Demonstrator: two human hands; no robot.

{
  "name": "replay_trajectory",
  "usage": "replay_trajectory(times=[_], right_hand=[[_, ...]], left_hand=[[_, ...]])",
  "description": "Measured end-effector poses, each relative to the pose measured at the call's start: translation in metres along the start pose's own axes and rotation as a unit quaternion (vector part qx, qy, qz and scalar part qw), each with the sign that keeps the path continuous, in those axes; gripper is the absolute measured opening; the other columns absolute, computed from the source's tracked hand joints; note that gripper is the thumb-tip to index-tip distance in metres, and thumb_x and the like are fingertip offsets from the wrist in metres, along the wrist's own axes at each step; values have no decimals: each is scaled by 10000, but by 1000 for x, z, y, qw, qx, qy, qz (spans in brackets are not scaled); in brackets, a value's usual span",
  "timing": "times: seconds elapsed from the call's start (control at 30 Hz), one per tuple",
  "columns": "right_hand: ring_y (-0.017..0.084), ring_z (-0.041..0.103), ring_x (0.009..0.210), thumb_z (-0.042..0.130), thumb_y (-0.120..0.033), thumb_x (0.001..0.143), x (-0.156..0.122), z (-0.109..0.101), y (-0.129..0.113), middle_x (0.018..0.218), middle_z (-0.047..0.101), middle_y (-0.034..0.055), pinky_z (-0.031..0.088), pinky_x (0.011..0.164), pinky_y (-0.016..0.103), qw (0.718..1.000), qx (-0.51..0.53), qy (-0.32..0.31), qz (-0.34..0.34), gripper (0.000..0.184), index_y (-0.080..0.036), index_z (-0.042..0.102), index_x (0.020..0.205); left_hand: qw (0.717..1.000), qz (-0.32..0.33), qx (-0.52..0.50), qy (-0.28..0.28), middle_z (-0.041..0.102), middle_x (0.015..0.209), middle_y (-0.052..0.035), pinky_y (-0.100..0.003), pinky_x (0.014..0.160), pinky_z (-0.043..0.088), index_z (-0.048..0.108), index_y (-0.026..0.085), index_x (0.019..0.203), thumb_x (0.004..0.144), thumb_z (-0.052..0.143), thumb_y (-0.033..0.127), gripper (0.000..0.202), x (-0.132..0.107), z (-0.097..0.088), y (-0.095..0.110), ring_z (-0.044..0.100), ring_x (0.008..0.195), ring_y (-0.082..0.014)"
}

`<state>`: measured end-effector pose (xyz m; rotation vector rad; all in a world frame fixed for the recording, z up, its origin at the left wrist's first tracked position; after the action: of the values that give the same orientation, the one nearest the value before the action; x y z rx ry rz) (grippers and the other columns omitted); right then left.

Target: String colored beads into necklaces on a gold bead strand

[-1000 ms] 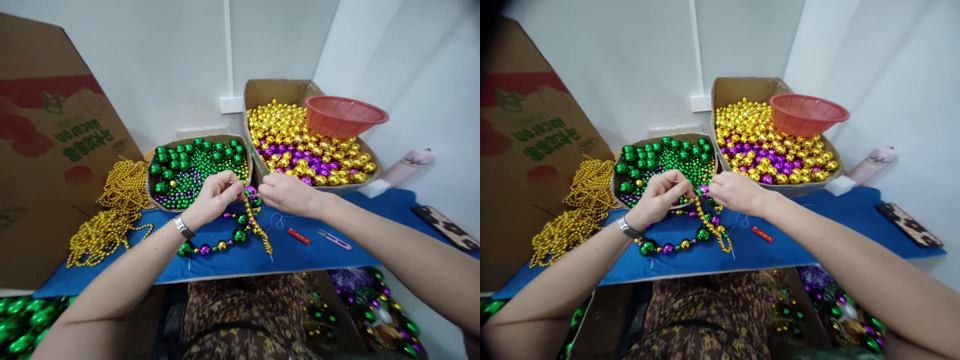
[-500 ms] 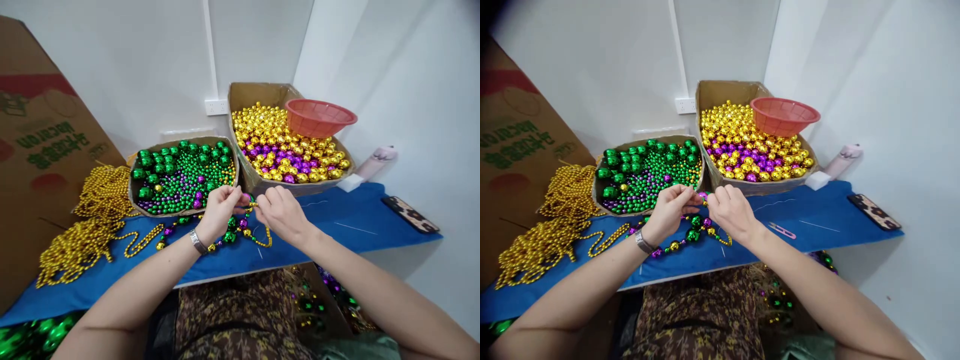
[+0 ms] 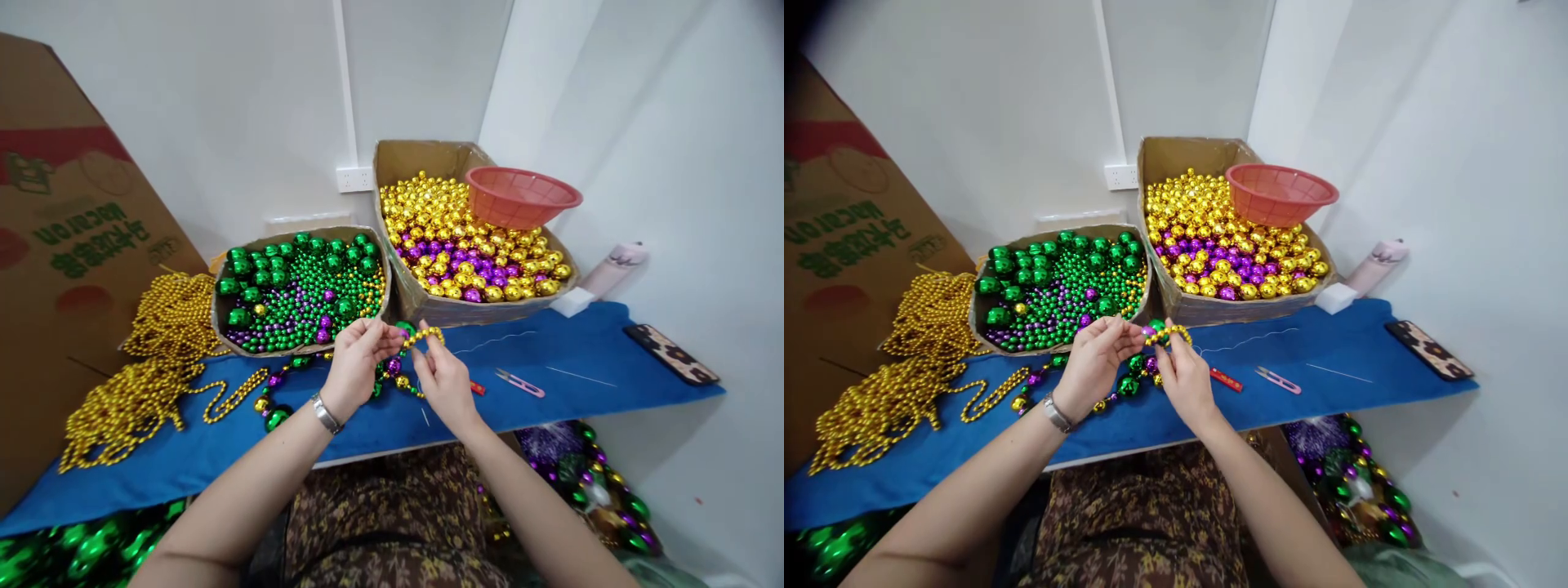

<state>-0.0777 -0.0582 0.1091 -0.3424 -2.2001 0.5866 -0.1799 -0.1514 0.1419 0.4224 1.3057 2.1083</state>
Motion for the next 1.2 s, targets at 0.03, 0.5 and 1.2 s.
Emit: replay_trajectory(times=[0.03, 0.5, 1.2], right_hand=[[177, 602, 731, 408, -293, 953, -1, 2, 4, 898, 659, 89, 486, 704, 291, 1000, -20, 16, -7, 356, -141, 483, 1266], [223, 629, 850, 532, -159, 874, -12, 19, -2, 917, 671, 106, 518, 788, 375, 977, -80, 47, -190, 365, -166, 541, 1239], [90, 427, 527, 589, -472, 809, -19, 41, 2, 684, 536, -12, 369, 469, 214, 849, 422, -13, 319, 278, -195, 575, 823]], left_hand=[[999, 11, 44, -11, 659, 718, -30, -224, 602, 471, 581, 130, 733, 748, 669, 358, 245, 0, -2, 0, 603, 625, -104], [957, -9, 263, -121, 544, 607, 9, -213, 507, 306, 554, 135, 658, 745, 643, 429, 320, 25, -29, -7, 418, 532, -77], [945, 46, 308, -100, 566, 635, -3, -221, 562, 367, 618, 141, 733, 812, 583, 403, 277, -9, -29, -20, 459, 589, -104]])
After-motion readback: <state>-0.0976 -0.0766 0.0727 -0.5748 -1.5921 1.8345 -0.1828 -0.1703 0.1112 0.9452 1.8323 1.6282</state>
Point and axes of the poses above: each hand's wrist, its own x-axis towards the middle knuckle, its own z-axis out of the palm, y = z × x, the point moved 4 cm from there along x, towards the middle knuckle
